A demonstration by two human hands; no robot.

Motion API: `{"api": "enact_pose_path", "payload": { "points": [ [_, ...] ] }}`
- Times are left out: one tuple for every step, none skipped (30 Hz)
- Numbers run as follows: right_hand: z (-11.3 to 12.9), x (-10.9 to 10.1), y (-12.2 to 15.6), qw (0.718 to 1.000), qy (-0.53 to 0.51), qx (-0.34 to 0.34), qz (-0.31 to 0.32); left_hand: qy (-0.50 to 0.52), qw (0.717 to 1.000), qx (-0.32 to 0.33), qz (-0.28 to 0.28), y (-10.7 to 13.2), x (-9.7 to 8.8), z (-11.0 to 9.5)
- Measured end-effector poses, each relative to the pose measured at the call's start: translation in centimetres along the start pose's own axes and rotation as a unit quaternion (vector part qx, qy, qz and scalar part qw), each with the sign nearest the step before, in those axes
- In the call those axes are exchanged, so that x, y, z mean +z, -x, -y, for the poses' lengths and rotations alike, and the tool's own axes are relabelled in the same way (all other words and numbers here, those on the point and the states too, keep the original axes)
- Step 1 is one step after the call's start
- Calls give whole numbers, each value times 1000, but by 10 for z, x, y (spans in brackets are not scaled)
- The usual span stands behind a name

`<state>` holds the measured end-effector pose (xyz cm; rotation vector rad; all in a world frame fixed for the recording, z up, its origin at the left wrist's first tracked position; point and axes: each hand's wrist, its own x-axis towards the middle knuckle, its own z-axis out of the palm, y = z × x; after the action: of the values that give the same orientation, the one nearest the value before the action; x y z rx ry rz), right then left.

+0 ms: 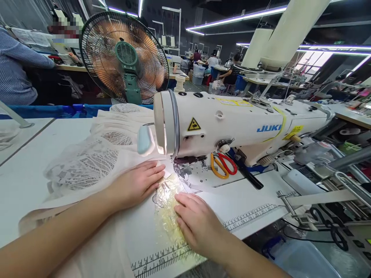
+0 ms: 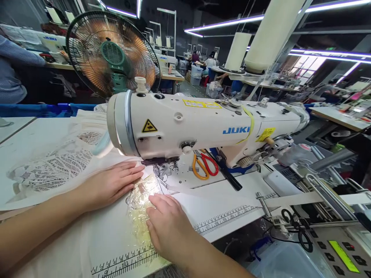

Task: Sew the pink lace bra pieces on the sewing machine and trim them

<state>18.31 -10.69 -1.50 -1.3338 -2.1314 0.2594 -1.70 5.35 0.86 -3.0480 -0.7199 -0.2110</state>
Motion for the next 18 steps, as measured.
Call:
{"api": "enact_pose_path", "payload": {
  "points": [
    [0, 1, 0, 1000, 2, -4, -7, 1, 1000, -3, 1, -1, 0, 1],
    [-1, 1, 0, 1000, 6, -7, -14, 2, 1000, -6, 2, -1, 0, 3],
    [-1, 1, 0, 1000, 9, -11, -20, 0, 1000, -9, 5, -2, 1, 4],
    [0, 0, 0, 999, 13, -15, -26, -5, 1000, -12, 10, -2, 1, 5],
    [1, 0, -1, 999, 18, -21, -31, -13, 1000, -15, 15, -3, 0, 5],
    [4, 0, -1, 999, 25, -28, -39, -23, 999, -18, 22, -4, 0, 6],
    [9, 1, -2, 998, 32, -36, -49, -34, 999, -20, 29, -5, -1, 7],
    [15, 4, -2, 996, 37, -46, -63, -46, 998, -23, 35, -6, -2, 7],
    [23, 9, -3, 994, 39, -60, -80, -59, 997, -25, 40, -8, -3, 7],
    [33, 16, -3, 992, 39, -76, -95, -72, 996, -28, 42, -9, -4, 7],
    [44, 26, -3, 989, 37, -93, -105, -85, 995, -31, 43, -10, -6, 6],
    [55, 38, -3, 987, 39, -112, -111, -100, 994, -35, 41, -11, -7, 4],
    [66, 50, -3, 988, 56, -115, -90, -114, 992, -39, 38, -10, -9, 1],
    [76, 62, -3, 988, 81, -115, -70, -128, 990, -45, 34, -8, -11, -3],
    [85, 72, -4, 988, 108, -102, -42, -139, 989, -48, 33, -3, -13, -8],
    [93, 81, -3, 986, 130, -101, -23, -150, 987, -53, 29, 3, -16, -13],
    [98, 86, -3, 984, 148, -100, -12, -163, 985, -60, 17, 12, -20, -19],
    [101, 89, -2, 982, 160, -101, -10, -179, 981, -70, -2, 23, -25, -25]
  ]
}}
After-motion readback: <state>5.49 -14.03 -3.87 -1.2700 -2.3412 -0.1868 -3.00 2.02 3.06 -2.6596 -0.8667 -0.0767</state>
